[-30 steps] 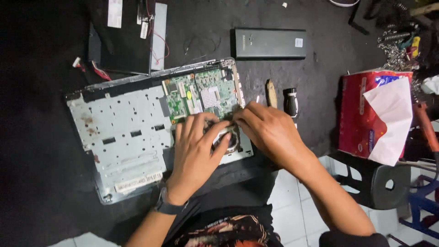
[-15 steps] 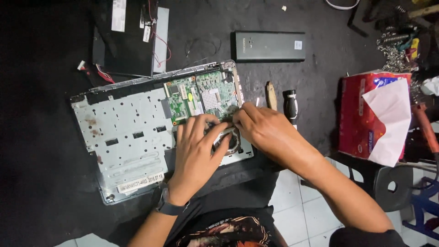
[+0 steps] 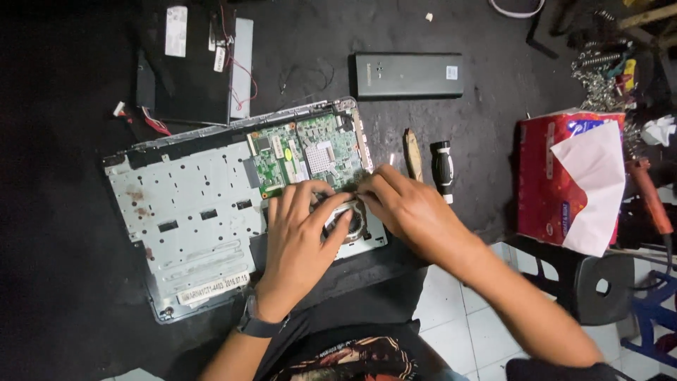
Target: Removing and cleaning the cooling fan and heatsink from a laptop motherboard using a brush and screwdriver.
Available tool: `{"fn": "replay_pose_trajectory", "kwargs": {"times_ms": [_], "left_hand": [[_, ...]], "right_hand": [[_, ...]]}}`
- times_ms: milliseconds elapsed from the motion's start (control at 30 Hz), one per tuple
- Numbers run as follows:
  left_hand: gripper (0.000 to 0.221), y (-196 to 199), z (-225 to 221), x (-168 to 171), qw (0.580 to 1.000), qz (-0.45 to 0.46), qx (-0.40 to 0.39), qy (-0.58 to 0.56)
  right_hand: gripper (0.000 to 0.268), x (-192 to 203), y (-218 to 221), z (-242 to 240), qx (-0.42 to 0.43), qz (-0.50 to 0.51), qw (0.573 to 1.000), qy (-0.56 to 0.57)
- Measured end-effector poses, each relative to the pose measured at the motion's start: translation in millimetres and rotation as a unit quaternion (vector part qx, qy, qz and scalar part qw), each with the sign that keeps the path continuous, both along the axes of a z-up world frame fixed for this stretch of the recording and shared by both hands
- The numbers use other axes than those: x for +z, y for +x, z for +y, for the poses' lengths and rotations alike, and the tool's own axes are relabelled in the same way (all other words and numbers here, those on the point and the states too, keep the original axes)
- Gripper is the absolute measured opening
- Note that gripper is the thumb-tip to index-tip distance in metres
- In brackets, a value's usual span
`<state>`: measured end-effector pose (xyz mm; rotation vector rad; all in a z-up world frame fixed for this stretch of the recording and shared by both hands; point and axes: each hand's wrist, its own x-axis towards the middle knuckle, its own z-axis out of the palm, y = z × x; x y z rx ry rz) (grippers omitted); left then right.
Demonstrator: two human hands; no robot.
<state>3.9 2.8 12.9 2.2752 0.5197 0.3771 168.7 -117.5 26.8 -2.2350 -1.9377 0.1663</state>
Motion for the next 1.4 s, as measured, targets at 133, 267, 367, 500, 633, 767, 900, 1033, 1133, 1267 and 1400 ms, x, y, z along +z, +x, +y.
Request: {"fn": "replay_pose_trajectory", "kwargs": {"times_ms": [133,267,367,500,633,767,900,1033,1133,1267,1400], "left_hand": [[0.021,0,1,-1,1.000,-0.001,0.004,-0.004],[0.021,-2,-2,1,1.000,-0.003,0.005,-0.005],[0.020,1,0,-1,1.000,-0.018,0.011,-0.015],[0.018,-2,-3,-2,0.999,-0.035,0.024,-0.019],[0.016,-1,-4,-1,0.999,-0.030,0.010,0.018],[0.014,0,-3,1,0.999,-0.044,0.008,0.022],[0.014,-2,-4,-2,0.999,-0.046,0.018,-0.004],[0.014,-2,-4,-3,0.999,-0.049,0.018,0.002],[0.013,-1,-3,-4,0.999,-0.043,0.010,0.018],[0.018,-1,-4,-3,0.999,-0.026,0.008,0.029],[0.020,0,-4,-1,0.999,-0.011,0.000,0.038]], "right_hand": [[0.010,-4,-13,-7,-0.074,0.073,0.993,0.055],[0.015,-4,-29,-14,-0.173,0.166,0.965,0.102],[0.012,-4,-34,-8,-0.210,0.218,0.941,0.152],[0.012,2,-38,-9,-0.226,0.250,0.924,0.182],[0.010,0,-36,-11,-0.222,0.238,0.931,0.167],[0.008,0,-39,-10,-0.246,0.245,0.927,0.141],[0.008,-4,-39,-8,-0.255,0.259,0.924,0.118],[0.006,-6,-40,-8,-0.260,0.253,0.926,0.109],[0.009,-5,-41,-11,-0.268,0.248,0.924,0.116],[0.008,-10,-40,-14,-0.271,0.233,0.927,0.116],[0.006,-8,-38,-11,-0.260,0.205,0.938,0.105]]}}
